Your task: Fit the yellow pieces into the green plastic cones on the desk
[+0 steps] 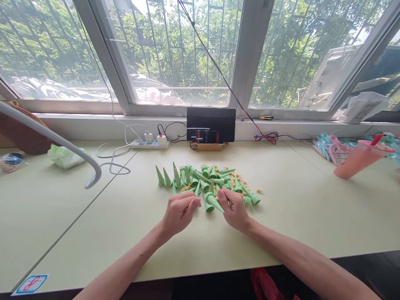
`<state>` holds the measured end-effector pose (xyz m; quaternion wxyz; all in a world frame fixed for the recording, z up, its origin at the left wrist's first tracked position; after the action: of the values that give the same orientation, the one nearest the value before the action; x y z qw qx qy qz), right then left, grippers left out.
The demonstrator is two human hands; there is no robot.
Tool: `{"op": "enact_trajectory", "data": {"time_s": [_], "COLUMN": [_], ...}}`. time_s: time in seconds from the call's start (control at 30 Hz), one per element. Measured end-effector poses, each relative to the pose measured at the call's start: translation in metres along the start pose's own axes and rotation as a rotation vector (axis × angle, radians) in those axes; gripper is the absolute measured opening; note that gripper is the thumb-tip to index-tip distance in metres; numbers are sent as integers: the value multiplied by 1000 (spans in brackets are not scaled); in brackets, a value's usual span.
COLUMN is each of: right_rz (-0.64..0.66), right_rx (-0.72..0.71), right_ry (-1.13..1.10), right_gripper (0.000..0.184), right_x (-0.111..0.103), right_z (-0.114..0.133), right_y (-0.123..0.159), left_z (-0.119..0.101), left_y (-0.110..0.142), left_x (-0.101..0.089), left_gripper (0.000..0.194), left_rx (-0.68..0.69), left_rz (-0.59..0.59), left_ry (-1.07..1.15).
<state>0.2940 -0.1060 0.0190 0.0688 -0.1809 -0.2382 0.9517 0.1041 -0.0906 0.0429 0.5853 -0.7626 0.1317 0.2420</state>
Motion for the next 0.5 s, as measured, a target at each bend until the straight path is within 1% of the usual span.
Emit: {"op": "enact_trajectory", "data": {"time_s": [0.13,0.2,0.33,0.5], "right_rz": [9,21,48,47], "right_rx": [-14,-18,-23,-37], "right_ry": [14,20,35,59], "right_gripper": [42,42,42,45], "right_x": [1,2,4,6], "right_z": [-1,-2,-3,-4], "right_y": [1,2,4,5], "left_z": [-2,-3,-3,-4], "left_y": [1,1,-1,-4], "left_x": [7,9,11,11], "left_gripper": [62,67,72,68], "left_rx": [-120,-197,-311,-358], "left_rz": [160,215,267,288], "left_ry": [214,299,353,330]}}
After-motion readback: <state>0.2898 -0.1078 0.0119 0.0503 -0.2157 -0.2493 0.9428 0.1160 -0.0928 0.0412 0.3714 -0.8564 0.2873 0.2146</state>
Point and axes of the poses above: each hand's wrist, its own y-axis away from the middle knuckle, its own x-axis out of the palm, z = x × y, the point moved 1 cm from there along -y, towards the middle knuckle, and after that the axes turned 14 degrees about x, right-handed, at the moved point
